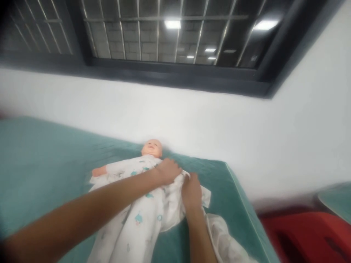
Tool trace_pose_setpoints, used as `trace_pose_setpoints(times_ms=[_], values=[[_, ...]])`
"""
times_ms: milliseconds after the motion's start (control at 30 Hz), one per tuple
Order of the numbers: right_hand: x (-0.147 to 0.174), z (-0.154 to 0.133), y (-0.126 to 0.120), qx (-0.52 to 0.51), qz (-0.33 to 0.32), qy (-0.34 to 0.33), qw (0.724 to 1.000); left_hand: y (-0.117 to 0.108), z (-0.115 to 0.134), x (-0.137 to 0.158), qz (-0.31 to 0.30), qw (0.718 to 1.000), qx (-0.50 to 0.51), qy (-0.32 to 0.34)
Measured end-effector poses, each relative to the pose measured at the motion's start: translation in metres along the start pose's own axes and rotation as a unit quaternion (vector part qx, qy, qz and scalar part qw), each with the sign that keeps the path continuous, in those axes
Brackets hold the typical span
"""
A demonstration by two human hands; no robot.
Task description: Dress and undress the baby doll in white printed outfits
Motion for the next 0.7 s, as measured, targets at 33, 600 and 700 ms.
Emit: trace_pose_setpoints(times_ms=[33,600,700], values=[[0.0,0.001,0.0,-0.001,0.0,0.002,1.0,-0.004,-0.003,0.001,0.002,1.0,-0.004,-0.002],[-0.004,0.012,0.001,-0.143,0.09,0.044,0.985,-0.035,-0.043,0.027,0.037,0.999,-0.003,-0.036],[-0.005,0.015,0.005,-0.179,0.088,0.055,0.978,-0.03,-0.043,0.026,0.042,0.999,0.0,-0.033]])
Point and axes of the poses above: each hand's wrist, its own x-axis away from the middle knuckle, its own y-axis out of the palm, z = x × y, the point moved 1 cm from there along -x, towards the middle knuckle, and after that the axes turned 8 degrees about z, right-handed, at the moved point
